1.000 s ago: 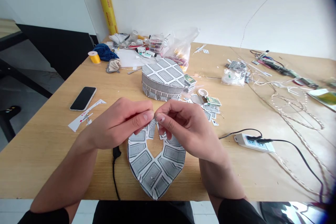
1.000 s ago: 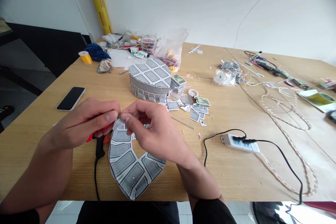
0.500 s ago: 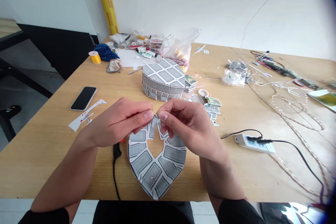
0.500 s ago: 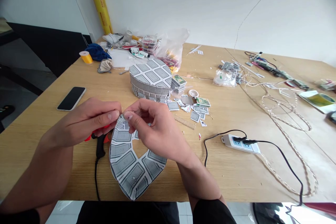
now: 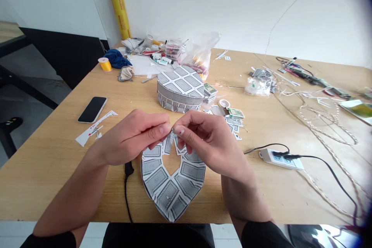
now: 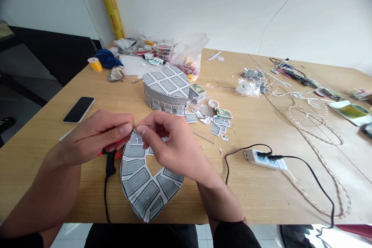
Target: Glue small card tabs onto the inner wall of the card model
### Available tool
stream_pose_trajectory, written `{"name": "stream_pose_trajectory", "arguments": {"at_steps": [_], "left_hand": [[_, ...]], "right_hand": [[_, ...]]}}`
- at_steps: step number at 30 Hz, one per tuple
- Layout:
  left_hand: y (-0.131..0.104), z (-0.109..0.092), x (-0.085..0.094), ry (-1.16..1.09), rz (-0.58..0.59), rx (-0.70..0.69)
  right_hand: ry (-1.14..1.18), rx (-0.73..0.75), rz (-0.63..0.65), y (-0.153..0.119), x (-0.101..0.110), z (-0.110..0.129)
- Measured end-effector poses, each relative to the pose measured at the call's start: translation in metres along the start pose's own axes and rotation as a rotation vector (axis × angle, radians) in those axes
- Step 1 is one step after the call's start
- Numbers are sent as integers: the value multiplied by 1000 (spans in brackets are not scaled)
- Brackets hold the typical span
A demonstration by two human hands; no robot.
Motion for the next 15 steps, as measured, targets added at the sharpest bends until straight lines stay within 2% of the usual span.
{"name": "stream_pose_trajectory", "arguments": {"at_steps": [12,15], "left_hand": [[2,2,-2,-22,-63,60],[2,2,-3,-45,-71,58]], "right_hand": [[-148,0,-60,-1,-2,0],[-122,0,-66,-1,-4,-1]]}}
Point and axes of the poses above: each hand's wrist, its own y-axis towards the middle knuckle, its own x-axis out of the back of the hand, z = x × y, the point moved 1 cm from there along y, towards the middle knuckle, and after that the axes turned 14 degrees about -y, right-handed, at the moved point
